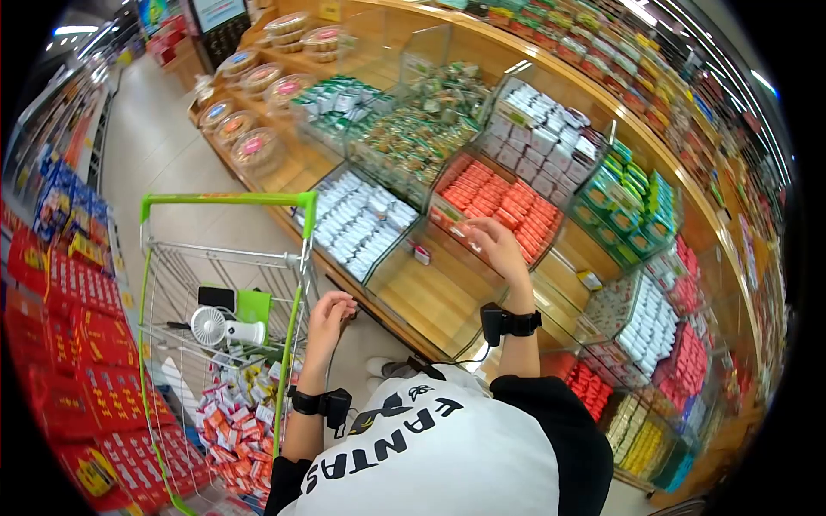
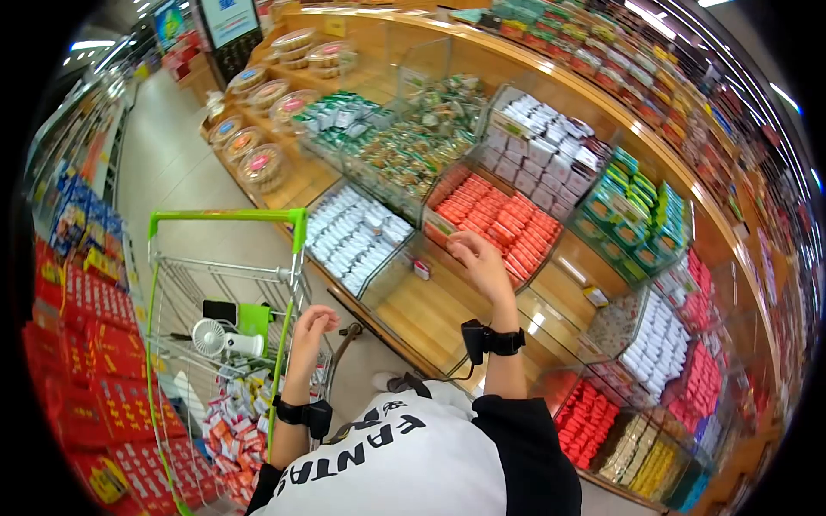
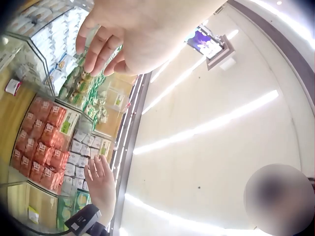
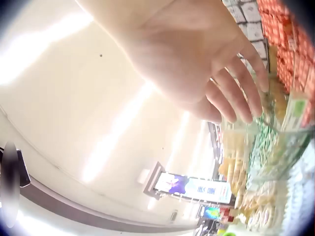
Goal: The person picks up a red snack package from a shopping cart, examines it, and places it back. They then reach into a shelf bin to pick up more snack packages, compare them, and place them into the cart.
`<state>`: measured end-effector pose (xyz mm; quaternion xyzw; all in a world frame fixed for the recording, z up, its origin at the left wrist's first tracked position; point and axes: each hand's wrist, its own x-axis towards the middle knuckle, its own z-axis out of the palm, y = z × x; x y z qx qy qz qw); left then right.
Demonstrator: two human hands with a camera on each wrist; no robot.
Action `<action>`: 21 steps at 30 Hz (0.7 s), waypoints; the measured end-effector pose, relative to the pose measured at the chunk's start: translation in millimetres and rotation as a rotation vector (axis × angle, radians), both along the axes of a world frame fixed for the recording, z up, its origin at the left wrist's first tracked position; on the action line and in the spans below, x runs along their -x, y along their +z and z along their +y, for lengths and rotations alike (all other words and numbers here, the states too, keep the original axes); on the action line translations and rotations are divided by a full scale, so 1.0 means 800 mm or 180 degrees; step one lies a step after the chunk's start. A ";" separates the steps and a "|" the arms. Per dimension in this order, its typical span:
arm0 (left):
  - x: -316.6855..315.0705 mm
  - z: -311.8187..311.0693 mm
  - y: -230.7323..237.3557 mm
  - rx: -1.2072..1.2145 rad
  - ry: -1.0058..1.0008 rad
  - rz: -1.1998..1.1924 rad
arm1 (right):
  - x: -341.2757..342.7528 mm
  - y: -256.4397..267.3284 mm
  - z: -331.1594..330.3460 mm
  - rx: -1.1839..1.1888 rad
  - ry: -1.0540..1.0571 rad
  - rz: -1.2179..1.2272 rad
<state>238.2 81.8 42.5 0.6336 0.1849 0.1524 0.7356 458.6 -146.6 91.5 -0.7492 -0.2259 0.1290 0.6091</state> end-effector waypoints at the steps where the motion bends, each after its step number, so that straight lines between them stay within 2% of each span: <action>1: -0.008 -0.003 0.000 0.0004 -0.0068 0.0003 | -0.009 -0.004 -0.015 0.0175 -0.0317 -0.0187; 3: -0.028 -0.011 0.003 0.0109 -0.0191 -0.0053 | -0.019 -0.012 -0.042 0.0365 -0.0668 -0.0350; 5: -0.046 -0.015 0.000 0.0106 -0.0326 -0.0128 | -0.025 -0.016 -0.061 0.1578 -0.1768 -0.0900; 8: -0.071 -0.025 -0.012 0.0013 -0.0533 -0.0137 | -0.037 -0.034 -0.081 0.1690 -0.2110 -0.1152; 10: -0.078 -0.038 -0.010 -0.0012 -0.0597 -0.0097 | -0.041 -0.039 -0.086 0.1716 -0.2123 -0.1303; 12: -0.085 -0.048 -0.009 -0.0062 -0.0831 -0.0039 | -0.048 -0.046 -0.085 0.1158 -0.1933 -0.1320; 15: -0.096 -0.060 -0.007 -0.0115 -0.0885 0.0000 | -0.067 -0.065 -0.083 0.1212 -0.1843 -0.1646; 21: -0.109 -0.067 -0.032 -0.0071 -0.0953 0.0013 | -0.097 -0.085 -0.071 0.1580 -0.1806 -0.1741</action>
